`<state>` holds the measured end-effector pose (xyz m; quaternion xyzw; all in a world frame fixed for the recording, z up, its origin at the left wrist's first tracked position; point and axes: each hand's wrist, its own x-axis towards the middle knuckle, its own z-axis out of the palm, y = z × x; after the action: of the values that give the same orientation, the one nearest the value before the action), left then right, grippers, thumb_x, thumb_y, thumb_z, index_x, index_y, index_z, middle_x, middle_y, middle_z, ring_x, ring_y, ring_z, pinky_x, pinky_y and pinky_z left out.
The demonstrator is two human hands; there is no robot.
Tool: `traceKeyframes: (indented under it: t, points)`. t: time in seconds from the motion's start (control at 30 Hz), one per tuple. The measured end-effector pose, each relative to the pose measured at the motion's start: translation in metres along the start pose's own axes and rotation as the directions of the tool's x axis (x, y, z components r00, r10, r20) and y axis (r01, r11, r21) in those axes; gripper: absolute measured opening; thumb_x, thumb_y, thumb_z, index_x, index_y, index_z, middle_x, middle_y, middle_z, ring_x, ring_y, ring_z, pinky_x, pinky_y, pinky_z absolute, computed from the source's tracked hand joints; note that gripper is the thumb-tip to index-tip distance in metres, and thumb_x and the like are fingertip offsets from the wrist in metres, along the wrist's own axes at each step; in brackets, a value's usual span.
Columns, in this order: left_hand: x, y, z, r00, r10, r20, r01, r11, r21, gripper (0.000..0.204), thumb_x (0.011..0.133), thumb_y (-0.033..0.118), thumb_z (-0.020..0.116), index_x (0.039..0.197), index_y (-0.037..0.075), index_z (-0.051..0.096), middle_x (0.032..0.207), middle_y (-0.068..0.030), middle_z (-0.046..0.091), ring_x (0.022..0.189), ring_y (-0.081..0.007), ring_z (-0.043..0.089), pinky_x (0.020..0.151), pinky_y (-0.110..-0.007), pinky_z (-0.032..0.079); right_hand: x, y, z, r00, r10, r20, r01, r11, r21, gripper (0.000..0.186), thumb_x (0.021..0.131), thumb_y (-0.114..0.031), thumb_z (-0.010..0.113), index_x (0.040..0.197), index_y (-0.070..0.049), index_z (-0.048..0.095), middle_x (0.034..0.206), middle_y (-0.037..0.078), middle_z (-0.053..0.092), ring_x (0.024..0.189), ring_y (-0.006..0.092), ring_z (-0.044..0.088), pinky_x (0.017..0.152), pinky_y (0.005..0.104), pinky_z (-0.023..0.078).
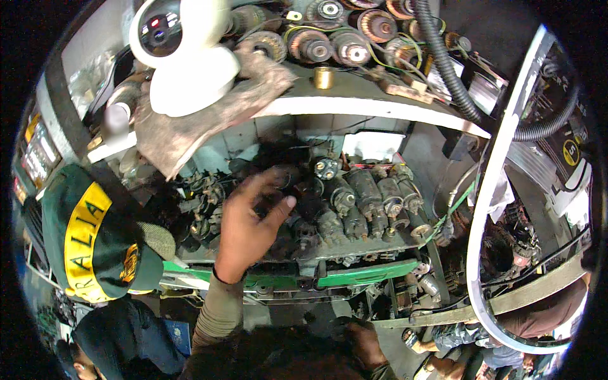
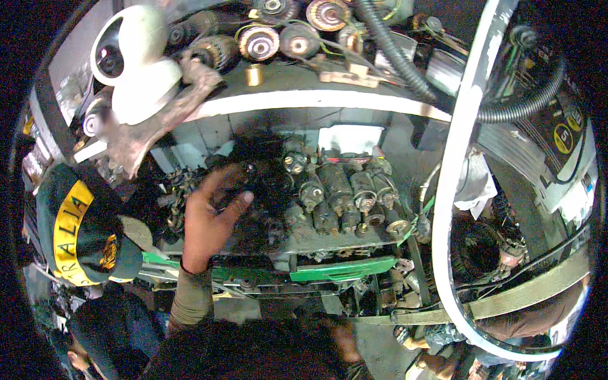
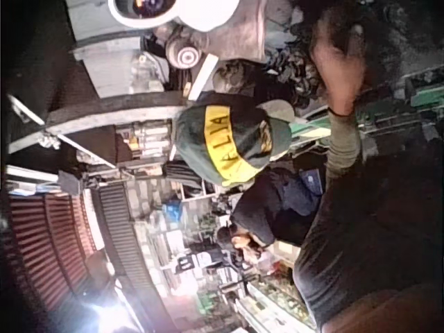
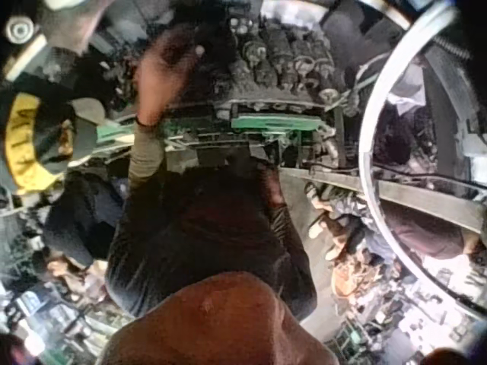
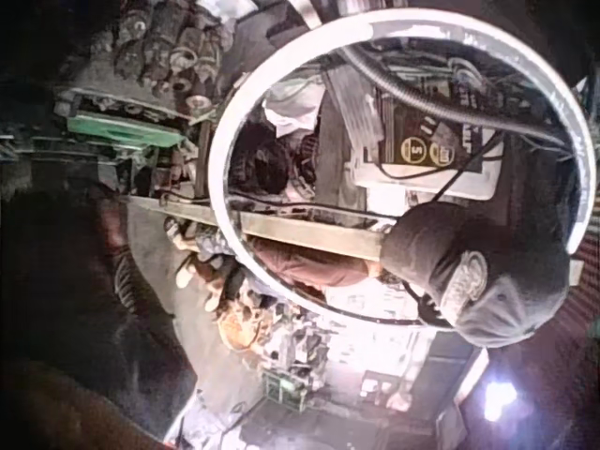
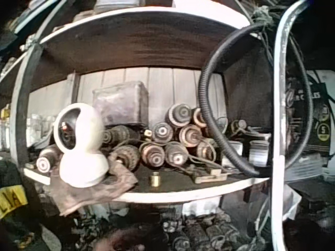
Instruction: The person uses a screwdriver to pry and adjust a cylindrical mechanical part on a workbench, then moves to a sink area to scrub the part with a brush. The person handles the part repeatedly, inspecting it between actions.
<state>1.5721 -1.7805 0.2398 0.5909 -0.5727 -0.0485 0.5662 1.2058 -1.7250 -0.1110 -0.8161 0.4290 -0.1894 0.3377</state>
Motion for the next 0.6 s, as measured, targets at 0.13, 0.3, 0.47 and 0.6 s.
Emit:
traceKeyframes:
  t: [0.13, 0.3, 0.47, 0.6]
  points:
    - [-0.004, 0.018, 0.027, 0.985, -0.029, 0.167, 0.048, 0.992, -0.113, 0.049, 0.087, 0.007, 0.082, 0.133, 0.003, 0.065, 0.117, -0.0125, 0.073, 0.101, -0.0190, 0.070, 0.091, -0.034, 0.056, 0.005, -0.034, -0.020, 0.834, 0.536, 0.127, -0.344, 0.327, 0.880, 0.028, 0.091, -0.014, 0.065, 0.112, 0.002, 0.077, 0.102, 0.009, 0.077, 0.089, 0.0233, 0.070, 0.086, 0.0367, 0.055]
    - [0.008, 0.042, 0.070, 0.933, 0.182, 0.311, -0.188, 0.982, -0.013, 0.057, 0.085, 0.013, 0.085, 0.137, 0.007, 0.064, 0.124, -0.0158, 0.072, 0.113, -0.0284, 0.070, 0.102, -0.038, 0.053, -0.006, -0.010, -0.026, 0.785, 0.594, 0.176, -0.330, 0.161, 0.930, 0.027, 0.089, -0.011, 0.064, 0.109, 0.002, 0.077, 0.101, 0.010, 0.077, 0.087, 0.0220, 0.070, 0.083, 0.0345, 0.056]
    - [0.024, 0.040, 0.122, 0.885, 0.225, 0.408, -0.271, 0.961, 0.059, 0.077, 0.082, 0.032, 0.086, 0.147, 0.006, 0.053, 0.141, -0.0239, 0.060, 0.132, -0.0420, 0.056, 0.114, -0.047, 0.044, -0.004, -0.020, -0.057, 0.804, 0.585, 0.104, -0.336, 0.303, 0.891, 0.029, 0.091, -0.016, 0.063, 0.111, 0.002, 0.076, 0.102, 0.011, 0.076, 0.090, 0.0230, 0.070, 0.083, 0.0353, 0.056]
    - [0.033, 0.028, 0.163, 0.845, 0.349, 0.405, -0.474, 0.839, 0.266, 0.098, 0.074, 0.046, 0.088, 0.148, -0.003, 0.048, 0.141, -0.0265, 0.059, 0.131, -0.0465, 0.052, 0.114, -0.050, 0.041, -0.004, -0.023, -0.069, 0.785, 0.605, 0.131, -0.389, 0.317, 0.865, 0.032, 0.093, -0.021, 0.062, 0.113, 0.001, 0.074, 0.104, 0.012, 0.075, 0.093, 0.0242, 0.069, 0.085, 0.0362, 0.056]
